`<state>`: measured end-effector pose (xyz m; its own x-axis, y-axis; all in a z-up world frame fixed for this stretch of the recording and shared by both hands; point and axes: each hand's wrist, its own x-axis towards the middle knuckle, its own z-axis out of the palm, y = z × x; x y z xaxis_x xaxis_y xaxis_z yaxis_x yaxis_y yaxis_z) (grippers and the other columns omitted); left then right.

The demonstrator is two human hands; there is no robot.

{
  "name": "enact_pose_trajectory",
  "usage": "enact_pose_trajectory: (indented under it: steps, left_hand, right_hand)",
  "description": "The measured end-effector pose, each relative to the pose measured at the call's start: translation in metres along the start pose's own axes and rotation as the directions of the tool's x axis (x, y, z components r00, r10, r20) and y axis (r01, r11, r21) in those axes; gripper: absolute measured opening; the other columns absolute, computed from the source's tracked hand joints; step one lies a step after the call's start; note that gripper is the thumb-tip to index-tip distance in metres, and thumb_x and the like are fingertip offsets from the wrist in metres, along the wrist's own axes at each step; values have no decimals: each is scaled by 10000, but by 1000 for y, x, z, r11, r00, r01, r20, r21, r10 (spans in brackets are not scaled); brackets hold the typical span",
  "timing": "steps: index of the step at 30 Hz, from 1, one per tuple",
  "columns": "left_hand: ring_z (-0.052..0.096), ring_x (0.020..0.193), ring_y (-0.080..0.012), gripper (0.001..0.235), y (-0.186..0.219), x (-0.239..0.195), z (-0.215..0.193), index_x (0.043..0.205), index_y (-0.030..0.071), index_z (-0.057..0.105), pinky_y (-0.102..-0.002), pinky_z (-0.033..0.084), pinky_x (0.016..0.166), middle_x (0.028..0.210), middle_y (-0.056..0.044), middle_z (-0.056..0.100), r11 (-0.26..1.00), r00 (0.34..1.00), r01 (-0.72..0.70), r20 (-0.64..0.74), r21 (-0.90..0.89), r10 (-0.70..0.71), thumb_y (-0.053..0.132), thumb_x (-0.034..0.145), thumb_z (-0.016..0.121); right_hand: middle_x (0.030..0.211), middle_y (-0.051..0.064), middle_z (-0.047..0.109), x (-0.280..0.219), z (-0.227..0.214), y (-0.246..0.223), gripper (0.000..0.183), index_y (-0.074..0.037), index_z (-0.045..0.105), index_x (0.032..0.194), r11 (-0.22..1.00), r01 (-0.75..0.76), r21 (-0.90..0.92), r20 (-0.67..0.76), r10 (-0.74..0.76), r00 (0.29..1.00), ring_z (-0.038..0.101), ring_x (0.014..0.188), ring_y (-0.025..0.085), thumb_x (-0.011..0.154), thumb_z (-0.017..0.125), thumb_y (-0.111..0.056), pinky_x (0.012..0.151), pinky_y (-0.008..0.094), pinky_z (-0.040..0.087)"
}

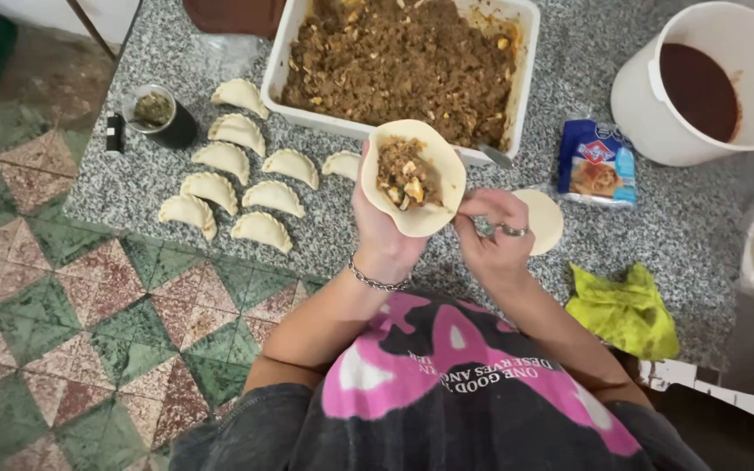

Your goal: The person fills round dough discs with a meat mixture using a spoon and folds the edges by hand to seal them.

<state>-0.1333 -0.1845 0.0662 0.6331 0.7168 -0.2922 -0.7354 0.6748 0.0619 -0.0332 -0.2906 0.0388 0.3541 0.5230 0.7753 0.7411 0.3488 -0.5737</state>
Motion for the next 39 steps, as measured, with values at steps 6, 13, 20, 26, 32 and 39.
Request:
enact_pose_trajectory:
  steps: [6,13,20,26,32,39]
  left_hand:
    - [654,1173,-310,462,-23,-12,-9,1273,98,593,-512,519,1039,1254,-108,665,1000,999,-5,43,-3,5,498,1042,580]
    - [592,1280,-308,534,-54,-15,-22,1369,137,550,-508,453,1114,1363,-97,609,994,983,-102,157,44,94,575,1067,498]
    - [436,1432,-358,606,-87,-27,-17,1504,88,436,-534,313,1228,1515,-168,479,976,967,-123,242,181,77,535,1103,355]
    - [408,1429,-287,508,-84,-53,-49,1545,-2,337,-449,326,1215,1539,-116,365,789,952,-256,289,558,104,245,1113,437]
    - [367,1319,-248,413,-39,-53,-106,1452,-72,425,-445,408,1098,1326,-183,432,204,886,-441,460,874,-54,-17,1042,433]
    - [704,839,-408,346,2,-71,-45,1145,-68,594,-432,593,696,1045,-178,576,-385,798,-560,602,734,-14,40,859,756]
  right_hand:
    - [1035,129,711,-9,-38,-3,239,12,706,1003,990,-56,-130,54,63,997,742,945,366,810,842,49,756,440,612]
    - [926,159,672,-42,-53,34,168,80,645,1034,696,-598,399,245,547,800,695,827,213,930,755,8,797,369,598]
    - [1032,24,628,6,-30,-6,68,-37,650,1052,458,-548,700,68,721,690,634,983,142,1061,610,-91,912,309,522]
    - [1030,208,682,6,-13,30,173,84,659,1048,179,-463,868,51,895,442,710,984,326,1000,599,-71,972,490,554]
    - [1004,197,696,-6,1,55,191,63,668,1039,39,-467,883,120,944,306,725,965,334,967,614,-105,943,485,576]
    - [972,184,714,-25,21,75,216,37,679,1029,-133,-451,883,213,968,133,743,941,345,926,632,-148,907,478,604]
